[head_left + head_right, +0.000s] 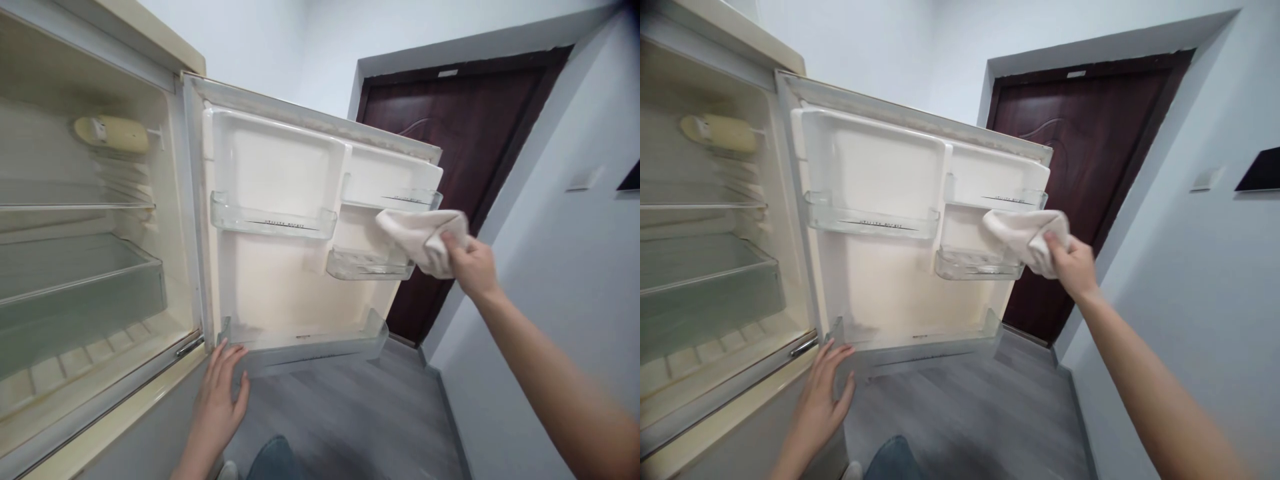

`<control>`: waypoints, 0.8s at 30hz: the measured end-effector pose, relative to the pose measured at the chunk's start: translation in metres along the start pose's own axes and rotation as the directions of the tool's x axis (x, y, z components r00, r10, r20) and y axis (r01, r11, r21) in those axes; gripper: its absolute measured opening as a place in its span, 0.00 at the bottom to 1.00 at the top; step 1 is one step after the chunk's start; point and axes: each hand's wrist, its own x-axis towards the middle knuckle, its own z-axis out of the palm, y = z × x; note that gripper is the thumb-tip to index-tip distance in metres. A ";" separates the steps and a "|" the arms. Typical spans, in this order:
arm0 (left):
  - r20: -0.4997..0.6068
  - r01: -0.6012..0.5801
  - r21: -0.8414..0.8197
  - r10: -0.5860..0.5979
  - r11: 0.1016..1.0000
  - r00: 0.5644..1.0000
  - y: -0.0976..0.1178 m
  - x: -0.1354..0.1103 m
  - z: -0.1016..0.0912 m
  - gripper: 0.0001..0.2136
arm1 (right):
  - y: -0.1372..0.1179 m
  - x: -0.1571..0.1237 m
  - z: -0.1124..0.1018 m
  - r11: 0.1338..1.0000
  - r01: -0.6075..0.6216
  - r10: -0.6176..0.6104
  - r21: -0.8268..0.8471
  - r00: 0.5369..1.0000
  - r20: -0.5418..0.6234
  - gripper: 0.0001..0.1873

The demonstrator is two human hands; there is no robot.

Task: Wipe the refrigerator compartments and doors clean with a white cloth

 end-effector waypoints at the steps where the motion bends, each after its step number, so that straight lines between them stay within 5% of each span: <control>1: -0.003 0.009 -0.002 -0.009 1.000 1.000 0.001 0.000 0.000 0.17 | 0.003 0.000 -0.003 0.999 -0.048 0.049 0.012 0.983 -0.175 0.24; 3: -0.008 0.017 -0.005 -0.017 1.000 1.000 0.003 0.000 0.001 0.17 | 0.008 -0.002 -0.006 0.997 -0.011 -0.026 -0.076 0.882 -0.471 0.24; 4: -0.009 0.018 -0.005 -0.018 1.000 1.000 0.003 0.000 0.001 0.17 | 0.010 -0.004 -0.006 0.982 0.067 -0.152 -0.179 0.842 -0.517 0.24; 5: -0.013 0.017 -0.006 -0.017 1.000 1.000 0.003 0.000 0.001 0.17 | 0.013 -0.006 -0.006 0.940 0.182 -0.305 -0.289 0.826 -0.473 0.23; 7: -0.023 0.009 -0.012 -0.009 1.000 1.000 0.003 0.000 0.001 0.17 | 0.017 -0.009 -0.002 0.783 0.480 -0.576 -0.396 0.800 -0.170 0.19; 9: -0.027 0.008 -0.022 -0.009 1.000 1.000 0.002 0.000 0.001 0.17 | 0.019 -0.009 0.006 0.666 0.670 -0.681 -0.327 0.725 0.100 0.17; 10: -0.022 0.010 -0.025 -0.010 1.000 1.000 0.001 0.000 0.001 0.17 | 0.020 -0.009 0.010 0.669 0.686 -0.678 -0.288 0.721 0.141 0.17; 14: 0.029 0.004 -0.019 -0.003 1.000 1.000 0.002 0.001 0.001 0.18 | 0.019 -0.006 0.018 0.874 0.470 -0.452 -0.124 0.879 0.151 0.17; 18: 0.029 0.009 -0.010 -0.009 1.000 1.000 0.006 0.004 0.004 0.18 | 0.004 -0.002 0.016 0.982 0.179 -0.188 0.067 0.967 0.173 0.19; 21: 0.008 0.011 -0.009 -0.011 1.000 1.000 0.008 0.005 0.005 0.17 | -0.023 0.000 0.027 0.974 -0.014 -0.007 0.227 0.996 0.088 0.21; 24: -0.002 0.003 -0.006 -0.003 1.000 1.000 0.007 0.005 0.005 0.18 | -0.063 -0.008 0.051 0.943 -0.054 -0.032 0.329 0.968 0.249 0.21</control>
